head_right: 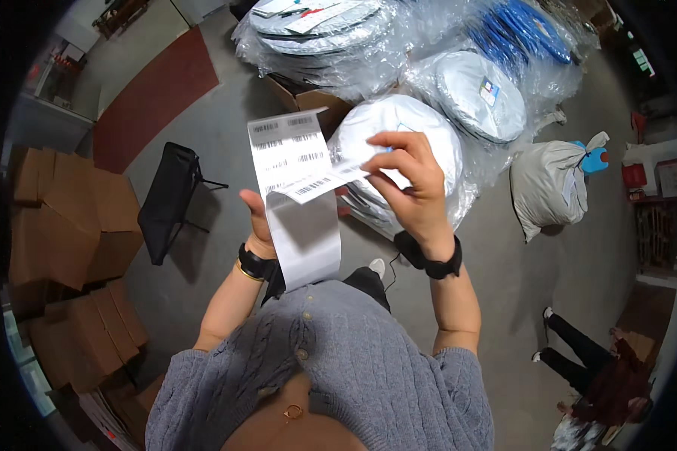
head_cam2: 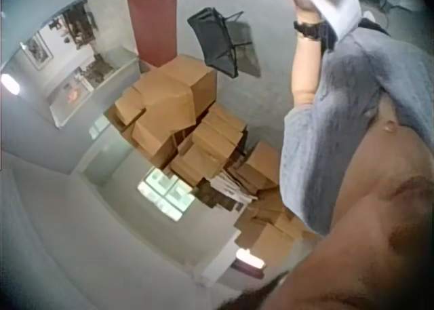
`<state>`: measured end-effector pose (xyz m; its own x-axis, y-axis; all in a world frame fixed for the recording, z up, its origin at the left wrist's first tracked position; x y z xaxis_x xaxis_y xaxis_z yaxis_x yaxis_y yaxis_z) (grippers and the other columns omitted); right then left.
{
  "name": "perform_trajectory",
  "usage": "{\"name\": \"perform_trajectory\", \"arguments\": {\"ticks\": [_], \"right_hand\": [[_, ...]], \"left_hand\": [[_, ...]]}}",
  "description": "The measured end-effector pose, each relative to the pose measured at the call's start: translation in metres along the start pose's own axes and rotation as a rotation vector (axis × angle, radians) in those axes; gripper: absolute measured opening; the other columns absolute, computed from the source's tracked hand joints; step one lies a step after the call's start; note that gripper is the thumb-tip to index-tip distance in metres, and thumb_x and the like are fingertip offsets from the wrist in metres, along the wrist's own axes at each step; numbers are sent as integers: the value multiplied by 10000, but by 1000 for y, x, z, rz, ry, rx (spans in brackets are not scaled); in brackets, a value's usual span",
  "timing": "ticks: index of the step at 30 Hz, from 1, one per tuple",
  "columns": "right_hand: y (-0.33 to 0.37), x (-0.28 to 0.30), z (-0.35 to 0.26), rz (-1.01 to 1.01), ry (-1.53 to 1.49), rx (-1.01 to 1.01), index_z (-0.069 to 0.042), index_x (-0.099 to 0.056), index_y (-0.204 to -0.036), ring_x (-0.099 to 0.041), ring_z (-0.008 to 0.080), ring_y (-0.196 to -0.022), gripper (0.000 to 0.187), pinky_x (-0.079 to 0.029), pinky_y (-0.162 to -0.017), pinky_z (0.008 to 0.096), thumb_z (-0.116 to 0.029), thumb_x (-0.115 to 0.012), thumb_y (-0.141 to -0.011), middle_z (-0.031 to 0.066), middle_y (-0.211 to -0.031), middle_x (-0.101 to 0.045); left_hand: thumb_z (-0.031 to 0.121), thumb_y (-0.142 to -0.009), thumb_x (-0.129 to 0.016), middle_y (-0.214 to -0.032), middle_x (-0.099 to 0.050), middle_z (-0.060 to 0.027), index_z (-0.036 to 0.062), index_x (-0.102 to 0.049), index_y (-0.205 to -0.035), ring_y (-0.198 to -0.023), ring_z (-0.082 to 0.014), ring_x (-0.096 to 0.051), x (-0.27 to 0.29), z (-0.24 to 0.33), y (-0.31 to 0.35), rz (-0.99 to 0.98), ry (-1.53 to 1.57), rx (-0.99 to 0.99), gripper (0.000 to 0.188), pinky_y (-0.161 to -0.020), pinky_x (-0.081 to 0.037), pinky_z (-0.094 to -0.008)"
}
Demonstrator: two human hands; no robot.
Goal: Attaching barcode labels to large plastic-wrapped circular items and organizing them.
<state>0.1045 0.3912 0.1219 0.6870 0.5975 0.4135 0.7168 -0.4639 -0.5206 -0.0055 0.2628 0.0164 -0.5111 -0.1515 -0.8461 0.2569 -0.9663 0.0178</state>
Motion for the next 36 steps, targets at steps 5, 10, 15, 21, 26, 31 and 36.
{"name": "perform_trajectory", "arguments": {"ticks": [5,10,15,21,26,31,36], "right_hand": [[15,-27,17,-227,-357,-332,-10,-638,-801,-598,214,-991,115,-448,-870,328,18,-694,-705,127,-1011,-656],[60,-17,48,-713,-166,-834,-21,-600,-1180,-492,251,-1217,567,-343,-1039,370,-174,-797,-671,142,-1255,-567],[-77,-103,52,-313,-497,-359,-13,-416,-1360,-434,223,-1266,733,-304,-1077,347,-185,-766,-739,113,-1339,-494],[-117,-208,112,-621,-930,-499,13,-556,-1228,-579,108,-1009,489,-431,-921,263,-182,-720,-810,45,-1115,-638],[-145,-181,154,-534,-817,-515,20,-608,-1133,-585,54,-906,334,-462,-811,219,-179,-662,-870,29,-1012,-665],[-181,-152,168,-729,-413,-394,28,-616,-1007,-581,90,-790,308,-465,-715,265,-244,-657,-869,49,-874,-670],[-202,-154,153,-851,-226,-380,21,-613,-993,-565,111,-703,335,-453,-655,296,-261,-693,-831,84,-812,-662]], "left_hand": [[429,-762,-559,-1384,-398,-240,-26,-223,-1422,-1247,-387,-440,52,108,-23,-5,56,-129,869,-1038,-369,-528],[299,-689,-527,-1411,-361,-228,10,-218,-1440,-1274,-353,-415,62,222,-50,-9,-67,-423,863,-1082,-305,-550],[288,-670,-578,-1447,-298,-221,44,-167,-1463,-1312,-367,-357,23,233,-86,-192,-3,-377,925,-1091,-269,-571],[266,-715,-541,-1506,-229,-142,58,-110,-1479,-1361,-411,-252,26,250,-125,-222,-60,-434,902,-1077,-327,-542],[177,-789,-583,-1473,-261,-191,37,-201,-1443,-1357,-329,-292,160,266,-133,313,-175,-367,770,-1096,-259,-543],[229,-774,-730,-1384,-406,-176,23,-326,-1393,-1328,-267,-348,137,266,-112,681,-1473,-700,768,-1083,-297,-419],[148,-667,-828,-1173,-596,-124,10,-425,-1344,-1134,-195,-536,55,195,-216,-397,-1386,79,800,-963,-406,-306]]}}
Point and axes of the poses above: each hand's wrist, its own y-axis away from the middle knuckle, its own x-axis out of the back of the hand, z = x × y, the point moved 7 cm from there along -y, towards the middle knuckle
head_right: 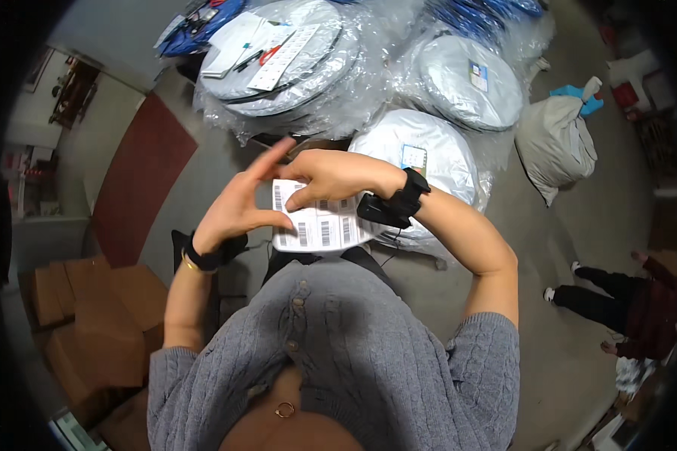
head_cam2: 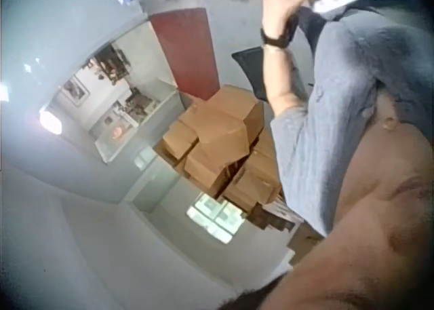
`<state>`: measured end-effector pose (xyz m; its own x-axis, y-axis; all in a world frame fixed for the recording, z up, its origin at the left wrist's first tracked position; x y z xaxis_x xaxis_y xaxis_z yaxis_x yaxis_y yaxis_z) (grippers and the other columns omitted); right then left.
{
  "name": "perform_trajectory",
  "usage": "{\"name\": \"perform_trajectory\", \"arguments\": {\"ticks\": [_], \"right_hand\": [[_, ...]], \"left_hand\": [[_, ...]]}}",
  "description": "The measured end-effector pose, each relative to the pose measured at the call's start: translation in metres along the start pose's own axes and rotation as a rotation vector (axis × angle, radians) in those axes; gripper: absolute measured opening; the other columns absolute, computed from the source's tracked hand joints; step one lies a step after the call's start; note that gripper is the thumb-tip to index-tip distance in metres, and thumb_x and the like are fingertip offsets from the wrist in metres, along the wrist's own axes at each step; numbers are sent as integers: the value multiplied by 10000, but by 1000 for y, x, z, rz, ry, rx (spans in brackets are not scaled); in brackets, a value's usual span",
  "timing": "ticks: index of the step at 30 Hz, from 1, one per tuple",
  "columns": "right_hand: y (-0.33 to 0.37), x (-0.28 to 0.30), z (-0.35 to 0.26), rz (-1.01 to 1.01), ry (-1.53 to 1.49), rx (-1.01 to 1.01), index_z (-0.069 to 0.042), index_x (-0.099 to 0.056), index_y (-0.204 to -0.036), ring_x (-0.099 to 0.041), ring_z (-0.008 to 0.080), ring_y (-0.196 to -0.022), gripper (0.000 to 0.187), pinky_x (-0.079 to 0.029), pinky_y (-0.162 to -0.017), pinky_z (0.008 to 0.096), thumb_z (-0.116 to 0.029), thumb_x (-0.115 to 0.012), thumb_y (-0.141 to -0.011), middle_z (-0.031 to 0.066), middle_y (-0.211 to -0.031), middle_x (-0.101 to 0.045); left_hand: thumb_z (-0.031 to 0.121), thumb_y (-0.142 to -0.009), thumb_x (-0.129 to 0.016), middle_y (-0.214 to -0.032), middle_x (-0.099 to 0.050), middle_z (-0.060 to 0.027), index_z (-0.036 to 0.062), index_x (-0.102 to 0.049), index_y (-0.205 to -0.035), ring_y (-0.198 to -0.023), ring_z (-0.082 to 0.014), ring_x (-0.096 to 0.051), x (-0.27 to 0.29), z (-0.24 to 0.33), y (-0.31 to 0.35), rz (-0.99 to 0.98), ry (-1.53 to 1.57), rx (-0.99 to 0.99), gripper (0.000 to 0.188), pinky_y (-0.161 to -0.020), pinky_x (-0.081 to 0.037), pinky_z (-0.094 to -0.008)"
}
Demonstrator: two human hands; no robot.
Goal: Attaching barcode labels to large plastic-wrapped circular items and organizing them.
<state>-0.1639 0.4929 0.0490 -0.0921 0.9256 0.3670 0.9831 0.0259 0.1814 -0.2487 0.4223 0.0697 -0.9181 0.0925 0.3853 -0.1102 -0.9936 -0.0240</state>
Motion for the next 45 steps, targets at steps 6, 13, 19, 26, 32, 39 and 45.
{"name": "perform_trajectory", "arguments": {"ticks": [6,13,19,26,32,39,45], "right_hand": [[24,36,2,278,-239,-172,0,-661,-943,-500,82,-594,327,-390,-542,254,-287,-723,-799,11,-642,-576],[-19,60,-33,550,-180,-162,-19,-653,-916,-535,133,-600,205,-416,-560,293,-212,-647,-849,71,-679,-603],[-52,81,-54,720,7,-234,-34,-637,-861,-543,243,-497,182,-403,-488,322,-216,-625,-871,128,-593,-556],[-67,93,-54,866,97,-71,-22,-629,-819,-537,139,-511,146,-392,-493,276,-151,-629,-889,62,-584,-566],[-69,93,-33,900,-162,-63,-34,-633,-853,-563,162,-551,106,-414,-517,291,-139,-630,-870,72,-651,-593],[-72,92,-16,879,-232,-23,-40,-638,-857,-587,143,-585,99,-430,-537,271,-138,-635,-871,55,-688,-617],[-81,94,-4,871,-259,101,-30,-636,-850,-590,127,-606,107,-435,-555,256,-135,-638,-873,55,-695,-621]], "left_hand": [[125,-729,-784,-777,-638,-5,-18,-640,-942,-695,-60,-531,30,-13,-48,-517,147,170,294,-633,-437,-243],[213,-905,-569,-634,-544,-144,-20,-615,-894,-529,-215,-491,89,6,-88,-716,-52,-50,237,-532,-398,-321],[199,-895,-576,-625,-544,-167,-5,-611,-871,-514,-291,-508,128,-3,-111,-753,-90,-136,209,-509,-394,-362],[141,-888,-561,-574,-511,-145,19,-559,-775,-519,-310,-538,138,-11,-128,-687,-61,-462,166,-481,-392,-375],[94,-877,-565,-597,-550,-94,16,-578,-779,-488,-237,-548,134,-24,-139,-700,152,-403,126,-464,-390,-316],[68,-860,-573,-608,-563,-84,7,-592,-762,-482,-200,-543,128,-38,-142,-697,250,-345,117,-462,-388,-299],[60,-845,-573,-584,-559,-81,13,-599,-739,-478,-191,-547,132,-46,-145,-660,280,-335,119,-460,-386,-290]]}}
Point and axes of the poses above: each hand's wrist, its own y-axis away from the middle knuckle, its own x-axis out of the back of the hand, z = x × y, the point moved 7 cm from there along -y, towards the middle knuckle
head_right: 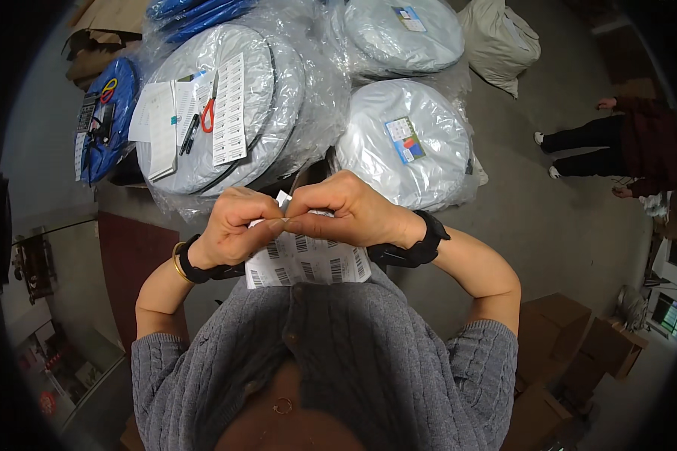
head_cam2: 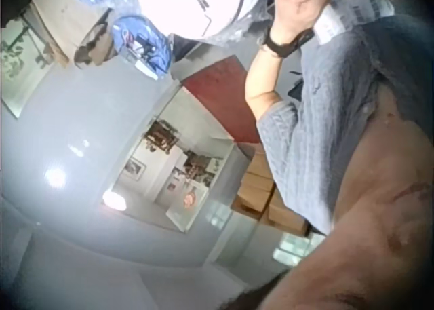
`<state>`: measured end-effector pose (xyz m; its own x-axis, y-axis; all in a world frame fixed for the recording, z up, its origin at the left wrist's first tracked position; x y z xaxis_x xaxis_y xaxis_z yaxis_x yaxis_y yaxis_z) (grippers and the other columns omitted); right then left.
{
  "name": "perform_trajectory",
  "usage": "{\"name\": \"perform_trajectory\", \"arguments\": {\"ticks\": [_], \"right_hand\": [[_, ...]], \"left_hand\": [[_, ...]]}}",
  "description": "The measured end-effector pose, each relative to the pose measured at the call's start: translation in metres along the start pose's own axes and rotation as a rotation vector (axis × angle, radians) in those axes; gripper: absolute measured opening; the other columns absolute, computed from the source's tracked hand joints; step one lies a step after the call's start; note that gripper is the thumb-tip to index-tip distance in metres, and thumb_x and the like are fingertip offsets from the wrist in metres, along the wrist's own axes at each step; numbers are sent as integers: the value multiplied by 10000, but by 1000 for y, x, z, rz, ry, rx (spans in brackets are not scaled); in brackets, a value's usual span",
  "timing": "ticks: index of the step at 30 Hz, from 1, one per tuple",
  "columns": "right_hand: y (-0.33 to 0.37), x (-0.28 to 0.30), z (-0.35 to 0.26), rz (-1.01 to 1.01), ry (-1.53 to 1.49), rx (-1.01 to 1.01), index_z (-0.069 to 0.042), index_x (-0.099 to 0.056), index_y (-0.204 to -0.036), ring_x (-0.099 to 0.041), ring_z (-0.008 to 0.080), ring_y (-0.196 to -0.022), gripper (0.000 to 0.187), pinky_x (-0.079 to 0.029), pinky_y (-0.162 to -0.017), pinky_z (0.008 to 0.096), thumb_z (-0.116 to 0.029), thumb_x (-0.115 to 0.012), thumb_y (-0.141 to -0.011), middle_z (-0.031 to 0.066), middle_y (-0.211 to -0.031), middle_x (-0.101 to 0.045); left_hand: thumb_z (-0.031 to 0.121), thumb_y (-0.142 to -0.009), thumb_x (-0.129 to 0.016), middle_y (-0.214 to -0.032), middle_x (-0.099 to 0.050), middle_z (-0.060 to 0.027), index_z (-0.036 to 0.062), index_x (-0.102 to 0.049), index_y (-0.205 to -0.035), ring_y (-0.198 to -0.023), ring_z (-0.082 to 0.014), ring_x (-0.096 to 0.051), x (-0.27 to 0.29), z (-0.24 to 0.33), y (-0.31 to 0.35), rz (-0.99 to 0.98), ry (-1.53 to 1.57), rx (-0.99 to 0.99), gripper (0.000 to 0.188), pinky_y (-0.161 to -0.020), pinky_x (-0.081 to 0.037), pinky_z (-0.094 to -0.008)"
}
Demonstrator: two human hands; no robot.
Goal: Attaching barcode labels to large plastic-wrapped circular items and organizing them.
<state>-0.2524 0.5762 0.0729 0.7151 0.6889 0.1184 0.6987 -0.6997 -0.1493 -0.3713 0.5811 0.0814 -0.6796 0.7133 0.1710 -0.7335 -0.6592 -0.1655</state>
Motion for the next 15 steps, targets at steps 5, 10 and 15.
{"name": "perform_trajectory", "arguments": {"ticks": [5,10,15], "right_hand": [[-7,1,4,-23,-86,-1,-22,-640,-844,-585,101,-631,120,-444,-578,242,-136,-635,-879,43,-708,-626],[-12,1,7,-15,-96,34,-20,-641,-853,-579,95,-634,126,-448,-582,243,-142,-635,-882,40,-707,-624],[-19,14,-1,-86,1,-56,-13,-646,-916,-599,85,-689,140,-454,-629,224,-139,-661,-855,44,-769,-648]], "left_hand": [[51,-832,-580,-576,-565,-77,14,-603,-709,-480,-188,-551,6,-5,0,40,9,-77,130,-460,-388,-292],[49,-832,-584,-579,-564,-78,9,-604,-715,-483,-185,-550,9,-6,-1,57,43,-105,126,-465,-390,-291],[98,-861,-607,-584,-565,-72,11,-611,-748,-483,-152,-540,21,1,-4,5,-31,3,143,-463,-383,-277]]}}
Point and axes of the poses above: each hand's wrist, its own y-axis away from the middle knuckle, its own x-axis out of the back of the hand, z = x × y, the point moved 7 cm from there along -y, towards the middle knuckle
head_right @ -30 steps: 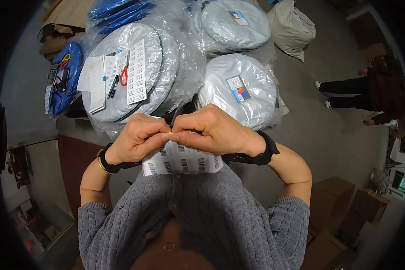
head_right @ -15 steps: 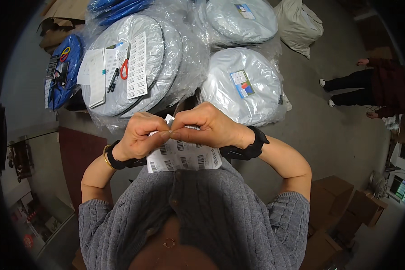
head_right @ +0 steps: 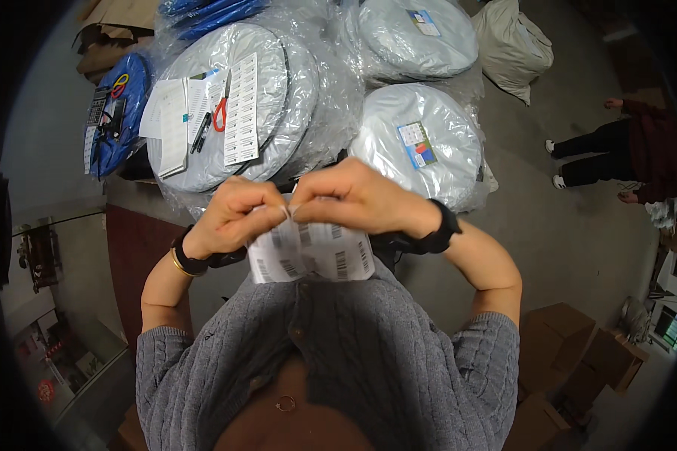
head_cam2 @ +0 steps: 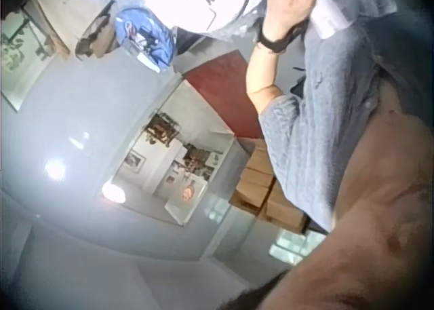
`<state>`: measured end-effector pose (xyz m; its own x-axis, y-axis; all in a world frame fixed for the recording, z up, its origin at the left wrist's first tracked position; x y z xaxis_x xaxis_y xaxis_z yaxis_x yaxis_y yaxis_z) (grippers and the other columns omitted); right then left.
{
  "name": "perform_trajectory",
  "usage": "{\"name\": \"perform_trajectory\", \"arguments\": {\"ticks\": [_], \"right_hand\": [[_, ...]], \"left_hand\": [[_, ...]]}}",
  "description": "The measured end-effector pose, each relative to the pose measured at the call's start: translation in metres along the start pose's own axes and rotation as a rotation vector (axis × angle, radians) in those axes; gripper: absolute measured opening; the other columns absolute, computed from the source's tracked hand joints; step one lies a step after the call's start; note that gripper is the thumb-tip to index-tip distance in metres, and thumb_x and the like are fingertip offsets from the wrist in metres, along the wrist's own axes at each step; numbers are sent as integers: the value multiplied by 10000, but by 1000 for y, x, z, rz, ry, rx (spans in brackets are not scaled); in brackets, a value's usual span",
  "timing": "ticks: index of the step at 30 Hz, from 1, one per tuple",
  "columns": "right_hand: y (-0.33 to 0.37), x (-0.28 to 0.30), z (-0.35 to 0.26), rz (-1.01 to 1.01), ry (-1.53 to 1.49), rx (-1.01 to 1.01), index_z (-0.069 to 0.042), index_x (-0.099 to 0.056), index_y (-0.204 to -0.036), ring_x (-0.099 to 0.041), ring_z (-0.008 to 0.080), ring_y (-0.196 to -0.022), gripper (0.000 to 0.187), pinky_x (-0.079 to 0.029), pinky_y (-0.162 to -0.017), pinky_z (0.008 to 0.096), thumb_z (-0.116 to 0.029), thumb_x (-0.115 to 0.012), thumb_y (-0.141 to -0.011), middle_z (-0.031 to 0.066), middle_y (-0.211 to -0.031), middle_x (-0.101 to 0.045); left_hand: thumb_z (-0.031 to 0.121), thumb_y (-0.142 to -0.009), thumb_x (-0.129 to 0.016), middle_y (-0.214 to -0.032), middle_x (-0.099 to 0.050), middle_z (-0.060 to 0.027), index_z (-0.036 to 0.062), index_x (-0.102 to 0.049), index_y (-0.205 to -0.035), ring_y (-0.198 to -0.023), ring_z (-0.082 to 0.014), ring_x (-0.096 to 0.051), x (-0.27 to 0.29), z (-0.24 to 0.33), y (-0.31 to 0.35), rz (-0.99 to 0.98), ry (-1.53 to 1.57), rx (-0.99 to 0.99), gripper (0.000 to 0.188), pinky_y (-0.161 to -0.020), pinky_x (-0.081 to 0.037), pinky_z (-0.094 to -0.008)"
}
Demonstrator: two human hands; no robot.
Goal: Attaching barcode labels to large plastic-wrapped circular items and organizing them.
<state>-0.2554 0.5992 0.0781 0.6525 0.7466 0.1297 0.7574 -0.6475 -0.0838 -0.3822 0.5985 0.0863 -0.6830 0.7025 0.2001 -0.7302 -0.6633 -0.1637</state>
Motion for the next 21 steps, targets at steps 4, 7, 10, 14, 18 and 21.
{"name": "perform_trajectory", "arguments": {"ticks": [4,7,10,14,18,21], "right_hand": [[2,14,14,25,-218,-274,-1,-660,-917,-575,52,-688,249,-442,-617,225,-231,-703,-833,27,-745,-646],[5,13,20,-41,7,-333,-8,-670,-796,-479,25,-571,268,-355,-505,218,-269,-695,-853,-20,-615,-589],[7,8,19,-30,34,-255,-6,-669,-802,-485,29,-565,266,-358,-499,223,-265,-698,-849,-17,-607,-581],[3,7,7,-28,-12,-264,-6,-671,-806,-496,32,-574,257,-370,-512,223,-258,-700,-846,-12,-619,-593],[2,-1,5,-74,-57,-305,-5,-689,-854,-550,47,-627,232,-407,-552,223,-237,-700,-843,12,-687,-649],[0,-5,0,-96,31,-278,-21,-699,-871,-556,56,-615,211,-406,-540,230,-230,-692,-849,23,-677,-648]], "left_hand": [[171,-881,-635,-546,-536,-75,12,-617,-766,-443,-116,-480,11,-15,0,78,-64,180,197,-438,-361,-261],[177,-878,-644,-511,-508,-62,0,-607,-716,-449,-78,-431,17,-15,4,123,-298,225,243,-435,-349,-265],[184,-858,-670,-536,-541,-34,5,-621,-727,-501,-48,-467,16,-19,6,16,-185,372,227,-463,-371,-241],[191,-832,-696,-587,-586,-12,11,-641,-748,-560,-37,-513,16,-14,13,-30,60,464,207,-507,-401,-215],[169,-816,-712,-617,-609,6,12,-654,-751,-582,-29,-541,12,-5,16,-32,75,524,179,-514,-405,-199],[151,-823,-708,-582,-601,-3,5,-651,-732,-544,-28,-537,13,4,18,13,-61,386,181,-476,-382,-203]]}}
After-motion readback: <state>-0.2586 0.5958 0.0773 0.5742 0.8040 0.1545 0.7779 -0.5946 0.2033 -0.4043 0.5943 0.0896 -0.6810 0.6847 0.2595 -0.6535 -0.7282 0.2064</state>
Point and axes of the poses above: each hand's wrist, its own y-axis away from the middle knuckle, its own x-axis out of the back of the hand, z = x × y, the point moved 7 cm from there along -y, towards the middle knuckle
